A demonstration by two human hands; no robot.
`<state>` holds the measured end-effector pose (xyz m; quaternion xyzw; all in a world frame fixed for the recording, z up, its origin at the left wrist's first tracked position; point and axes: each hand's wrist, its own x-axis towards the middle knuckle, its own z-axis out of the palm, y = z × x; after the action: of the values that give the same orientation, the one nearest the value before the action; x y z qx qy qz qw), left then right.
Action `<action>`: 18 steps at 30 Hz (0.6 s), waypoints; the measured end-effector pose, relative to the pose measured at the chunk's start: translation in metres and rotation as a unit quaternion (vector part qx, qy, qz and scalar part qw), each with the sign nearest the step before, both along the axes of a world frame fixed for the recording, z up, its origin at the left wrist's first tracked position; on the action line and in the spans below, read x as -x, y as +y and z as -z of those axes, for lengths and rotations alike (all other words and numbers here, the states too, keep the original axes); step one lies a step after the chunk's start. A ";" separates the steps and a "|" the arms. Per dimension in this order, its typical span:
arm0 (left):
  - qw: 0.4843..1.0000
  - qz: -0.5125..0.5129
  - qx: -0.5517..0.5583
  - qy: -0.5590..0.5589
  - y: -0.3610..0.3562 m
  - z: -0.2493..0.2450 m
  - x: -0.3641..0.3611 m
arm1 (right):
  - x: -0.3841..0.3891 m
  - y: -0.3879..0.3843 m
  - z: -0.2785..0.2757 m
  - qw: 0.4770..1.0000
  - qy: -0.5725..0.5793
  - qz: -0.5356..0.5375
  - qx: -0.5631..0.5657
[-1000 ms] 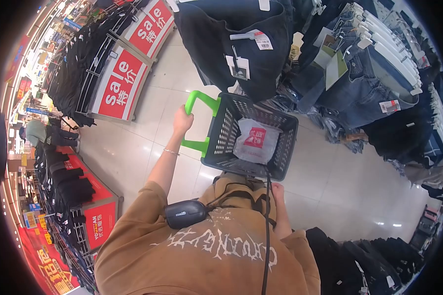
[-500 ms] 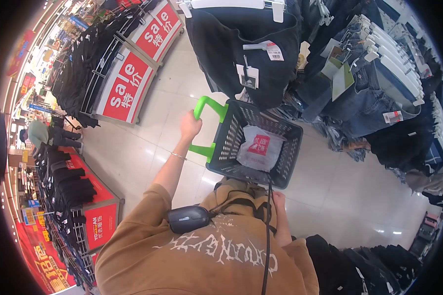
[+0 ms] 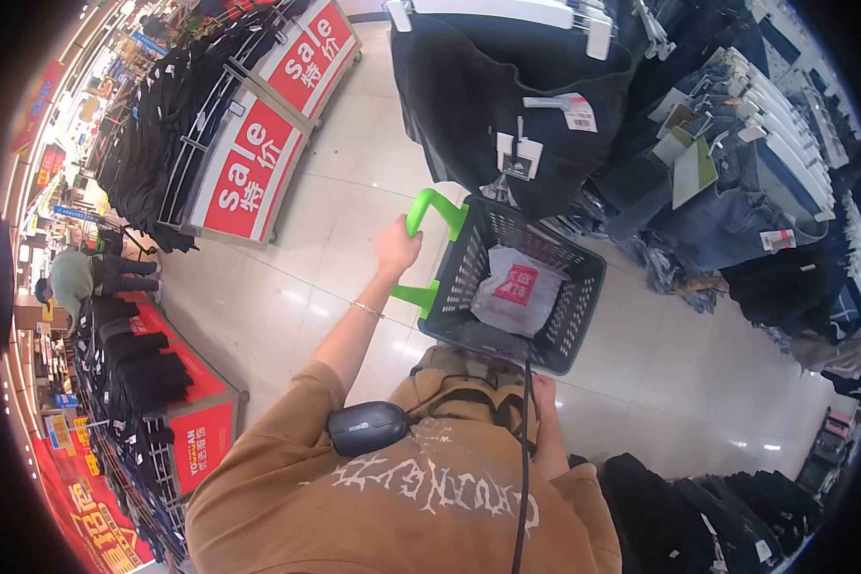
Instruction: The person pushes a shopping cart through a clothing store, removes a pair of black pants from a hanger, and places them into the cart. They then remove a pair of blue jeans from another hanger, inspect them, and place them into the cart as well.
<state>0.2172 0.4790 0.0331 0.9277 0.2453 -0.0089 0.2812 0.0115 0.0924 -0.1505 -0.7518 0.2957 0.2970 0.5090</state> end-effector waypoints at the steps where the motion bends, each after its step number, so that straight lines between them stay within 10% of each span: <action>1: 0.999 0.016 0.020 -0.022 0.003 0.003 -0.001 | -0.001 0.005 0.019 1.000 0.001 0.000 -0.001; 10: 0.885 0.051 0.457 0.072 0.029 -0.007 -0.007 | 0.012 0.100 0.014 0.993 -0.113 0.013 -0.018; 18: 0.868 0.073 0.488 0.053 0.028 -0.008 -0.006 | 0.033 0.117 0.003 0.994 -0.095 0.036 0.050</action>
<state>0.2228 0.5070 0.0412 0.6855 0.1557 -0.1977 0.6832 -0.0213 0.2096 -0.1530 -0.7902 0.2877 0.1900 0.5067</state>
